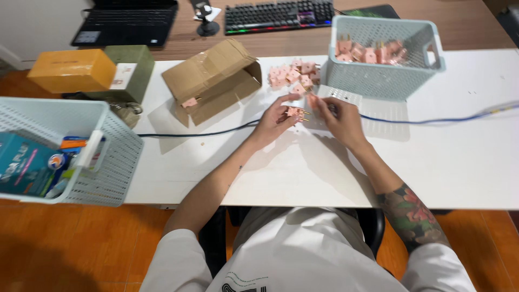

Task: The person sits at a white desk and uses a screwdriver to tighten screws on small pink electrical plug adapters. They pick up each adapter, secure the internal components, and place the finished units into a light blue basket on the right.

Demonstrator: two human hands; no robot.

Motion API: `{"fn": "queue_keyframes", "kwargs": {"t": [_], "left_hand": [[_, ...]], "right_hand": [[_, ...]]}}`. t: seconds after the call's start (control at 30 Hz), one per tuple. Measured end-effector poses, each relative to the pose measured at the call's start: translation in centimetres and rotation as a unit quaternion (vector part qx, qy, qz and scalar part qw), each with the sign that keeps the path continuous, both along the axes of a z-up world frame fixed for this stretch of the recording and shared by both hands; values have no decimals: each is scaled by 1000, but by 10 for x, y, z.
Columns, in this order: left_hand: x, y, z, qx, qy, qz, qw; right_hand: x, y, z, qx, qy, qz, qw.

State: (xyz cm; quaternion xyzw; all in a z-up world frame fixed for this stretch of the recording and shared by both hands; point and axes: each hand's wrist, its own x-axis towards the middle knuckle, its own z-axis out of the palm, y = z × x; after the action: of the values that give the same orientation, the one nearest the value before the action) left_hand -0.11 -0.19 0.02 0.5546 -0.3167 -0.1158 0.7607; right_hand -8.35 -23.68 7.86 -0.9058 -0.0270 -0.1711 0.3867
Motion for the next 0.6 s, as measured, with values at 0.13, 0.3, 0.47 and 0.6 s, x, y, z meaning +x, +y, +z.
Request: {"fn": "queue_keyframes", "kwargs": {"t": [0.13, 0.3, 0.47, 0.6], "left_hand": [[-6, 7, 20, 5, -10, 39, 999], [-4, 8, 16, 15, 12, 76, 997], [1, 4, 8, 5, 22, 83, 996], [-6, 4, 15, 13, 31, 88, 996]], "right_hand": [[6, -6, -6, -21, 39, -19, 999], [-7, 14, 18, -105, 136, -51, 984], [-9, 18, 23, -139, 156, -69, 975], [-16, 26, 36, -146, 167, -72, 972]]}}
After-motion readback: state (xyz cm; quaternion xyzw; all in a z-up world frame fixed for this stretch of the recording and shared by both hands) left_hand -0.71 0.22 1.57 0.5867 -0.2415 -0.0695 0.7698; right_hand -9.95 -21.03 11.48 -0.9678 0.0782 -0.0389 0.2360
